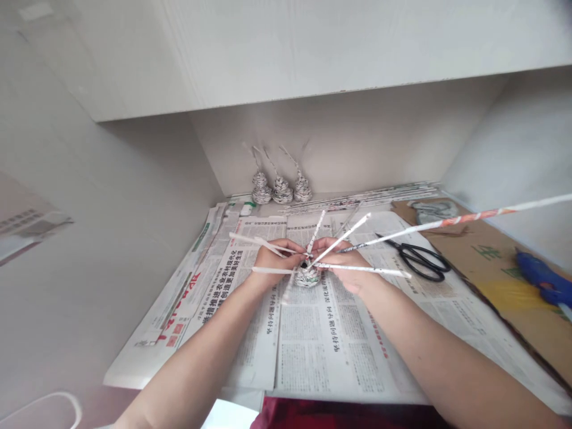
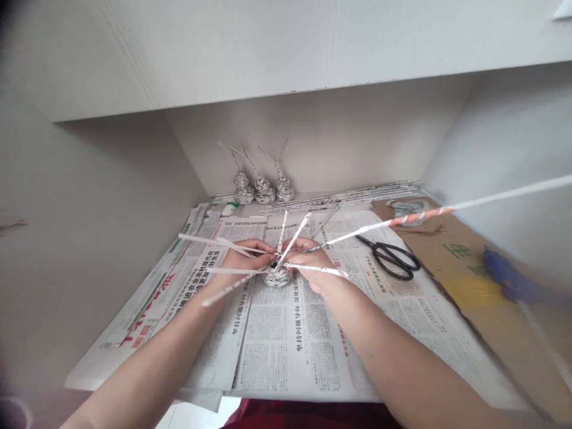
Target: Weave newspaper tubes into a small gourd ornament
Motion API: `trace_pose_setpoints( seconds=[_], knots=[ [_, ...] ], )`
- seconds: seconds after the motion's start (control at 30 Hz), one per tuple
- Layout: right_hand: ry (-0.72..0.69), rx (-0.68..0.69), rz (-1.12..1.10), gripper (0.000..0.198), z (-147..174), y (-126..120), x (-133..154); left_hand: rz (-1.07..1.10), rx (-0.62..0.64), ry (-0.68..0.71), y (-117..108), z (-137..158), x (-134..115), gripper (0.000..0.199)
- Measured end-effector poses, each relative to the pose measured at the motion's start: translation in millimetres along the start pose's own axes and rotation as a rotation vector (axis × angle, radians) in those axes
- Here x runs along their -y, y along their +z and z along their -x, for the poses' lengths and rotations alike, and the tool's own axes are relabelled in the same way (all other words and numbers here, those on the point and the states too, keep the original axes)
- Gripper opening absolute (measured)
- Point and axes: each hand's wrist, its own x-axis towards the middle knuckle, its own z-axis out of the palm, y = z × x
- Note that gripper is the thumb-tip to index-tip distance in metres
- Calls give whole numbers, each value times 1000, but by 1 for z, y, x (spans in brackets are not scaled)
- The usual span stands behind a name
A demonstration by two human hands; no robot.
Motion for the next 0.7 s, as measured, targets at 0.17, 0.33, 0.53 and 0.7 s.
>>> trace_pose_setpoints(
  seconds=[0.17,0.33,0.53,0.7],
  knots=[
    [-53,96,-46,25,3,-3,-1,233,108,-152,-3,-3,3,28],
    [-63,43,36,22,-2,-2,-5,190,46,-132,-2,-2,2,24],
    [-92,13,140,24,-3,-1,-5,124,-1,-115,3,-1,5,24],
    [-121,31,229,24,2,-1,-1,78,-74,-37,8,0,2,25]
  ],
)
